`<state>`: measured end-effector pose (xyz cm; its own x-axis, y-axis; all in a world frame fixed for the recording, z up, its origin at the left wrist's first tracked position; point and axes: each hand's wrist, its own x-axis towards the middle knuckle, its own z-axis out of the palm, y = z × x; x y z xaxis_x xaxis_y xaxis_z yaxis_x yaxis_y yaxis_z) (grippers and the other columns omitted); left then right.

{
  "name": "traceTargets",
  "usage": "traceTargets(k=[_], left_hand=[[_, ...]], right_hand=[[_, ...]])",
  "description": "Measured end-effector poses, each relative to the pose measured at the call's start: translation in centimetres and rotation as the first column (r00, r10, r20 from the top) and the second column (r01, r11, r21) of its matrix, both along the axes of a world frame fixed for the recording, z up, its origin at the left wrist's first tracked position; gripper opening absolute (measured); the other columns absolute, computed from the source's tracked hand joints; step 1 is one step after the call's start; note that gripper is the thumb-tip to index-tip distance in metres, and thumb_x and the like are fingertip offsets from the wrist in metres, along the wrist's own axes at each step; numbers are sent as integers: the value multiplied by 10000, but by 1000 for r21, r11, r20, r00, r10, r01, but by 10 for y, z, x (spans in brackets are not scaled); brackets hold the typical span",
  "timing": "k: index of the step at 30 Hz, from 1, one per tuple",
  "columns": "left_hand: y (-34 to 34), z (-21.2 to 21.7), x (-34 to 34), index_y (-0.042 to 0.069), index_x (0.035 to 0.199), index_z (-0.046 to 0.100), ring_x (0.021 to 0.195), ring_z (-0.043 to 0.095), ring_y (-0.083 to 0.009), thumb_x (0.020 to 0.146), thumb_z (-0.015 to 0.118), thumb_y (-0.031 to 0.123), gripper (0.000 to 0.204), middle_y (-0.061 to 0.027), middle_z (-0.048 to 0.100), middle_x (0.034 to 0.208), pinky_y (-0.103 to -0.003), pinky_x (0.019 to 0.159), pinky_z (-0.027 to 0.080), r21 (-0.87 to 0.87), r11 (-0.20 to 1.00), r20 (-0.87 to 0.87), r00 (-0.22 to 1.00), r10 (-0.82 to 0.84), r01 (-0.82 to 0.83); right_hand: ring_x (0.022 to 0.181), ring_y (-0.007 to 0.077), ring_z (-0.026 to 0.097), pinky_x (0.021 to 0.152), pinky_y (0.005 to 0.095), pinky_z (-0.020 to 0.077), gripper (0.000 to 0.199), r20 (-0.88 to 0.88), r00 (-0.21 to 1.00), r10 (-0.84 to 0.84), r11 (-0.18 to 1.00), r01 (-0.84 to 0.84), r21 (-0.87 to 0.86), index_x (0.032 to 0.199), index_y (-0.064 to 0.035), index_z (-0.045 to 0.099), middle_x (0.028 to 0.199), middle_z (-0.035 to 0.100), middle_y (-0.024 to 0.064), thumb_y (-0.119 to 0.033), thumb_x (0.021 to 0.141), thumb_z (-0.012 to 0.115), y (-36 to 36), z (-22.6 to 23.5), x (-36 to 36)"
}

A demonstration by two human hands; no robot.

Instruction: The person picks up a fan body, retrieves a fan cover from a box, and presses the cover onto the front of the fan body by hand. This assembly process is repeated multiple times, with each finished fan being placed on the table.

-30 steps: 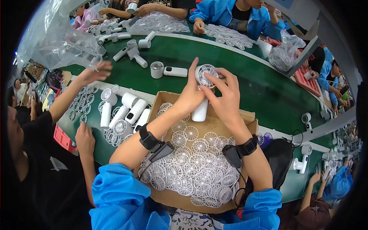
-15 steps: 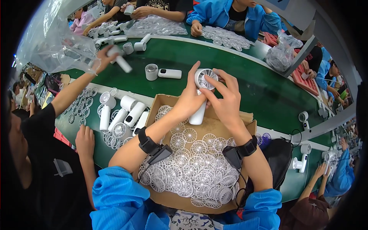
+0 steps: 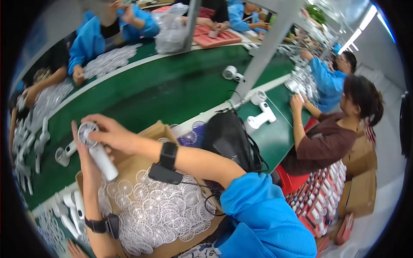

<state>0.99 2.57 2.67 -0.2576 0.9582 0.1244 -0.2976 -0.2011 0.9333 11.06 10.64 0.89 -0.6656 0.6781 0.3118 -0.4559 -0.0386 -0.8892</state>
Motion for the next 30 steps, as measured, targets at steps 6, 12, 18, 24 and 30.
traceTargets(k=[6, 12, 18, 24, 30], left_hand=[[5, -11, 8, 210, 1455, 162, 475, 506, -116, 972, 388, 335, 548, -69, 533, 789, -219, 395, 444, -32, 999, -262, 965, -13, 5], [5, -13, -10, 210, 1457, 152, 544, 542, -139, 955, 460, 267, 592, -72, 539, 769, -249, 476, 484, -145, 989, -345, 937, -59, 9], [30, -46, -28, 166, 1421, 280, 780, 599, -191, 920, 519, 213, 557, -99, 600, 880, -339, 725, 506, -39, 953, -327, 905, 271, -299], [20, -20, -14, 131, 1258, 535, 949, 608, -289, 849, 563, 227, 421, -143, 648, 1036, -352, 852, 464, -239, 970, -931, 274, -242, 46], [10, -24, -11, 124, 1172, 594, 930, 596, -326, 816, 571, 256, 381, -142, 648, 1012, -402, 850, 455, -132, 986, -987, 77, -141, 103]], right_hand=[[580, 73, 488, 474, 220, 415, 384, -66, 991, -112, 994, 112, -6, 1238, -58, 450, 859, 566, 62, -159, 889, 577, 2, -4, 13], [602, 102, 517, 524, 259, 436, 393, 69, 984, -167, 982, 160, 97, 1235, -61, 467, 868, 584, 69, -247, 904, 567, 4, -1, 6], [751, 125, 595, 616, 275, 481, 399, 420, 740, -526, 847, 411, 337, 1152, -30, 564, 847, 628, 104, -291, 852, 595, 79, -8, 71], [1042, 422, 558, 886, 465, 461, 476, 555, -169, -815, 475, 354, 805, 1126, 6, 540, 1115, 577, 269, -317, 780, 584, 172, -60, 241], [1233, 478, 375, 951, 531, 375, 493, 412, -786, -460, 371, 251, 894, 1219, 13, 496, 1310, 437, 277, -288, 829, 517, 187, -81, 326]])
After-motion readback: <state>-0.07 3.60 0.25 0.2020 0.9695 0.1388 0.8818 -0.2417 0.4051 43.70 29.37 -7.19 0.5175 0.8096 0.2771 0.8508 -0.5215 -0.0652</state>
